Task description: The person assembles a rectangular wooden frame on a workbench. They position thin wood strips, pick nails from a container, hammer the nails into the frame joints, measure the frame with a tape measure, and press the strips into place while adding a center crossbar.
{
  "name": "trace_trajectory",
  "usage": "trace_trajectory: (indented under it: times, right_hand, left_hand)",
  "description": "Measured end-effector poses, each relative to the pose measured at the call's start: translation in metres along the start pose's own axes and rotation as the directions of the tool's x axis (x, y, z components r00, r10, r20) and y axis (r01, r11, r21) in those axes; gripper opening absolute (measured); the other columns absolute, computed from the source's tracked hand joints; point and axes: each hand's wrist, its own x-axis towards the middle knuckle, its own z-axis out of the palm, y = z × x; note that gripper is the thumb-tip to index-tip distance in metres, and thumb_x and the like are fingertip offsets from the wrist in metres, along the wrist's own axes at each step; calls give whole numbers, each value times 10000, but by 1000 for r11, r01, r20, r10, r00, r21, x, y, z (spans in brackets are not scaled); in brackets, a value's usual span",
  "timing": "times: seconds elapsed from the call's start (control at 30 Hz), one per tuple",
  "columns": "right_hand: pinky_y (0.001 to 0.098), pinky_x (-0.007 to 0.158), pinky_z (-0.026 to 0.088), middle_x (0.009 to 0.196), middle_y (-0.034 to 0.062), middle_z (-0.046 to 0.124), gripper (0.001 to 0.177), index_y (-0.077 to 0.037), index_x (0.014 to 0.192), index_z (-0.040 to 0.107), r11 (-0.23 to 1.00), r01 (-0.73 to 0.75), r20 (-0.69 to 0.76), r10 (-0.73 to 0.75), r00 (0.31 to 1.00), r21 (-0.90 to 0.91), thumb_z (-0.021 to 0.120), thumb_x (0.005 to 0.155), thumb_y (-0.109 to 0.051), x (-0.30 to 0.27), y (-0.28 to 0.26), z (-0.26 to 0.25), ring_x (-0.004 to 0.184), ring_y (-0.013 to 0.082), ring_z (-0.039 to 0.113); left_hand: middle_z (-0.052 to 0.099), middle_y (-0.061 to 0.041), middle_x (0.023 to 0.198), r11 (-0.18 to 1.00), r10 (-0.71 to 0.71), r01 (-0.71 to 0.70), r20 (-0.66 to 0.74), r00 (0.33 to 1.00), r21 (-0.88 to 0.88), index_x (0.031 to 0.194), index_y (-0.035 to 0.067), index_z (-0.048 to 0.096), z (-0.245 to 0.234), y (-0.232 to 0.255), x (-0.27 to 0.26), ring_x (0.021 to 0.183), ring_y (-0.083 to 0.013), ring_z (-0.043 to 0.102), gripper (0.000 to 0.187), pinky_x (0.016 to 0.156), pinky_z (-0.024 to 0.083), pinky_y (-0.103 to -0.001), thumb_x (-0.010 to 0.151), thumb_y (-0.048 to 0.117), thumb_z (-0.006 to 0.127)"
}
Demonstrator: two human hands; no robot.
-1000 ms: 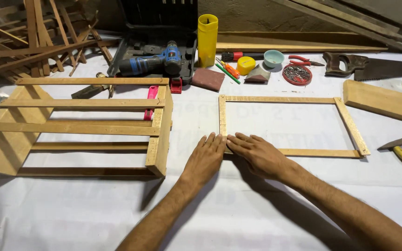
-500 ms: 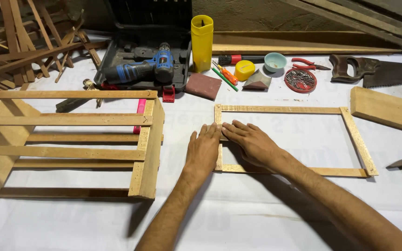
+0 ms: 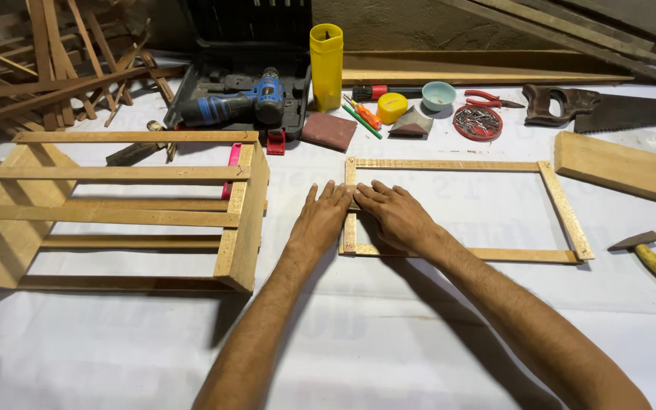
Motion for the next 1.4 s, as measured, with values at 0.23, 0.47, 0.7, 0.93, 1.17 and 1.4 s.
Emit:
trace_trajectory:
  times: [0.23,0.47,0.7,0.93,1.17,1.4]
  right_hand:
    - [551,1099,367,1530,120,493,553,-70,1428,523,997,68,72,-65,995,-38,647,905,-201,-44,-43,-23,1416,337,427]
    - [505,1128,365,1505,162,520,538,-38,1453,510,989,100,-40,-97,995,106,622,949,-186,-37,-33,-22,1427,356,437]
    - [467,1128,376,1522,126,519,704,-65,1460,517,997,55,4,-55,998,53,662,774,-4,29,28,-10,1432,317,442]
    - [474,1113,434,1409,116,630,492,-44,1335,645,995,61,-128,-51,991,76,710,848,-50,44,43,7,1346,341,536]
    - [463,1094,462,1380,125,654,489,-35,1291,679,995,46,-175,-30,984,88,698,804,-15,18,13,3,1318,367,561]
    - [478,1099,417,1396,141,626,457,-10,1325,624,986,123,-130,-108,986,113,687,899,-164,-34,-39,-17,1350,355,519]
  left_hand:
    - [441,-215,1536,995,63,-72,123,990,70,1486,-26,410,-24,34,-62,1443,-359,387,564,1196,282,-533,937,-29,541]
    - [459,-198,1524,995,-18,4,132,991,103,1457,-26,438,-43,43,-45,1431,-340,412,569,1169,320,-538,912,30,591]
    - [521,-137,1518,987,-159,158,-30,987,-37,1409,19,563,-21,11,30,1420,-320,466,442,1165,358,-549,969,41,579]
    - [513,-89,1521,990,-130,130,3,992,-58,1414,64,535,-22,-5,38,1408,-274,468,538,1147,347,-544,888,-20,610]
    - [543,-111,1477,999,-38,37,-31,999,-27,1407,37,531,-23,2,6,1399,-293,475,520,1171,335,-514,896,-11,614]
    - [534,-250,1436,979,66,-82,93,994,184,1398,-77,492,-32,34,-55,1394,-378,464,503,1192,325,-483,915,30,582]
